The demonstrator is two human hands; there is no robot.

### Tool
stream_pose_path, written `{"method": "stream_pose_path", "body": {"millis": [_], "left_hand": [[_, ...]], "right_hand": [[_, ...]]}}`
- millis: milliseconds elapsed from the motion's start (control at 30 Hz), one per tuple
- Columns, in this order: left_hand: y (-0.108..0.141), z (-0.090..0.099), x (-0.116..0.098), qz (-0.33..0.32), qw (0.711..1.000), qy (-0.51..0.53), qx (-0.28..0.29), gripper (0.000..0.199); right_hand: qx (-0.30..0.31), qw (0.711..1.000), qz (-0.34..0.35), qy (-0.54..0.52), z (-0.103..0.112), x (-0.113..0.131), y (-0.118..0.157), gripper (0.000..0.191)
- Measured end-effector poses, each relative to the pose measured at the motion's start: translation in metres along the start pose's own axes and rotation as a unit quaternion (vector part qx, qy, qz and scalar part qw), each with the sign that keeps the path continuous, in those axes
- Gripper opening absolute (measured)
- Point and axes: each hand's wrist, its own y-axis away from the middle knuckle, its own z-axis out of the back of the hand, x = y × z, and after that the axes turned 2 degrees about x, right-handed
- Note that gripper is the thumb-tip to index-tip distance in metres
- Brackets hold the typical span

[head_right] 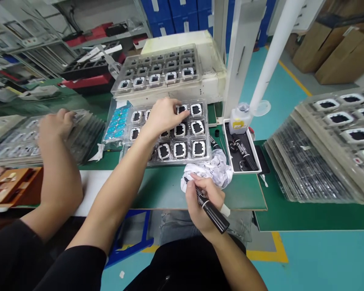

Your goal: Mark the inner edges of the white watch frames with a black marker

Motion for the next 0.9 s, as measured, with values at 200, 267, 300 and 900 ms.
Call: {"method": "stream_pose_path", "body": {"millis": [200,267,300,900], "left_hand": [[0.003,-0.002,-0.002,-0.003,1.0,-0.02,0.001,0.037],[0.006,-0.004,0.0,0.007,0.999,-0.031,-0.003,0.037],[0.006,-0.005,0.001,0.015,0.999,-0.035,-0.006,0.036],[0.095,0.035,-0.022,0.019,0.944,0.31,-0.112,0.036]], "right_hand": [[-0.005,1.0,0.001,0.003,-0.001,-0.001,0.0,0.016],[-0.004,1.0,0.006,0.004,-0.001,-0.001,-0.001,0.017],[-0.003,1.0,0.008,0.004,-0.001,-0.002,0.0,0.016],[-0.025,1.0,-0.011,-0.003,0.006,-0.015,0.006,0.011]]}}
